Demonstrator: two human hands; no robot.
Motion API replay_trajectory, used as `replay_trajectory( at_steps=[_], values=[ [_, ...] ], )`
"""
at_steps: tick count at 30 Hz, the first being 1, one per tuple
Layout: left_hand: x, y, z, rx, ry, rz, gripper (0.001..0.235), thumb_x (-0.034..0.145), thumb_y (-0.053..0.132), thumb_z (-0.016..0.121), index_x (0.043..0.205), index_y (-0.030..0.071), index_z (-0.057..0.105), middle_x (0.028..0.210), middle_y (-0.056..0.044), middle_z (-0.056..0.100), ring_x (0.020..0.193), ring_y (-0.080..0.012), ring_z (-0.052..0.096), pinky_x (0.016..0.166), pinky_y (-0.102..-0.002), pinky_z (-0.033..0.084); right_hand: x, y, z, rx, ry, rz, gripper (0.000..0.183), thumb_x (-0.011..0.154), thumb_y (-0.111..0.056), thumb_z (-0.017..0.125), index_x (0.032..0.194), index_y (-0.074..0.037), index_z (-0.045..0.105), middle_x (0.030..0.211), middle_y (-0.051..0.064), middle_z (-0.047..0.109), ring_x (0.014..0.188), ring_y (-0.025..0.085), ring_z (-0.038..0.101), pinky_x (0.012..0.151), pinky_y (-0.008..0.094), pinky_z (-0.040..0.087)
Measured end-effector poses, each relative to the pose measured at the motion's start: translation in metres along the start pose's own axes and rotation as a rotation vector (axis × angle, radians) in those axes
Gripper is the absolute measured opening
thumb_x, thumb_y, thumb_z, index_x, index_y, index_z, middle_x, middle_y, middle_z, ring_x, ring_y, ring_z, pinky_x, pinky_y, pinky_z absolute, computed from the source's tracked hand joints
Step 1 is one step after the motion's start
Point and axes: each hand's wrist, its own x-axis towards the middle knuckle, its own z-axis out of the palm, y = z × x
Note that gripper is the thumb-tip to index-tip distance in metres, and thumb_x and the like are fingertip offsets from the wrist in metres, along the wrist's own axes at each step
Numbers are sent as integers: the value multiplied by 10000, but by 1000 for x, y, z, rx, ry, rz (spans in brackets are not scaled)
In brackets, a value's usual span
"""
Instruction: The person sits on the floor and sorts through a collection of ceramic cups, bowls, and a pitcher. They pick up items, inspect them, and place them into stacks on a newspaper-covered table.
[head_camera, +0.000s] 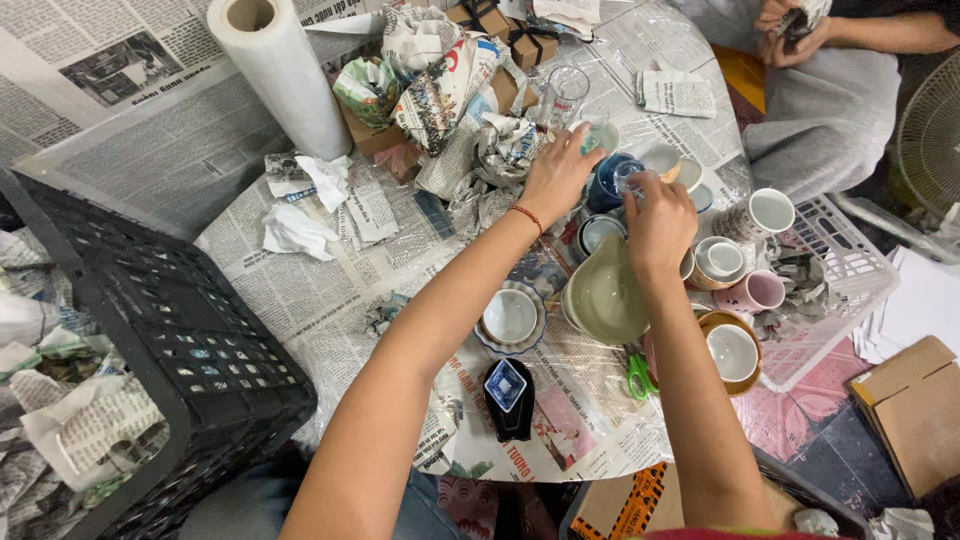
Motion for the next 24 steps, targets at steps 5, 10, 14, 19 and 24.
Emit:
replay_trajectory(
  at_steps=[5, 10, 14, 19, 24],
  values=[
    [-8, -2, -1, -24, -74, -36, 415, 850, 28, 617, 1233, 152, 719, 1428, -164, 515, 1300, -362, 530, 1067, -456, 494, -4, -5, 2, -17, -39, 8, 219, 865, -175, 834, 1067, -151, 751, 1035, 52, 733, 1050, 284, 647, 871, 451, 490],
    [-18, 1, -9, -16, 23, 11, 355, 865, 57, 640, 1193, 150, 739, 1401, -185, 525, 1331, -393, 485, 1083, -492, 456, -9, -13, 1, -95, 16, -83, 244, 793, -199, 829, 1022, -165, 751, 1235, 75, 684, 1150, 311, 606, 916, 455, 491],
    [-27, 10, -19, -46, -1, 27, 322, 902, 72, 641, 1206, 133, 728, 1406, -182, 537, 1346, -382, 482, 1096, -502, 441, -9, -17, -1, -158, 14, -181, 218, 799, -204, 819, 997, -155, 741, 1241, 32, 701, 1178, 290, 612, 929, 456, 493],
    [-29, 8, -27, -15, -13, 4, 447, 814, 26, 641, 1258, 71, 670, 1392, -194, 548, 1355, -388, 484, 1122, -488, 423, 9, -12, 0, -75, 11, -177, 163, 906, -166, 789, 1048, -110, 732, 1197, 21, 724, 1162, 273, 621, 933, 449, 488],
    [-26, -4, -23, 31, 20, -39, 488, 837, -27, 603, 1322, 19, 617, 1409, -191, 559, 1379, -374, 483, 1134, -440, 430, 48, 1, -3, 63, 2, -33, 116, 978, -199, 794, 1043, -114, 749, 1030, 99, 720, 1011, 317, 646, 836, 453, 488]
  ],
)
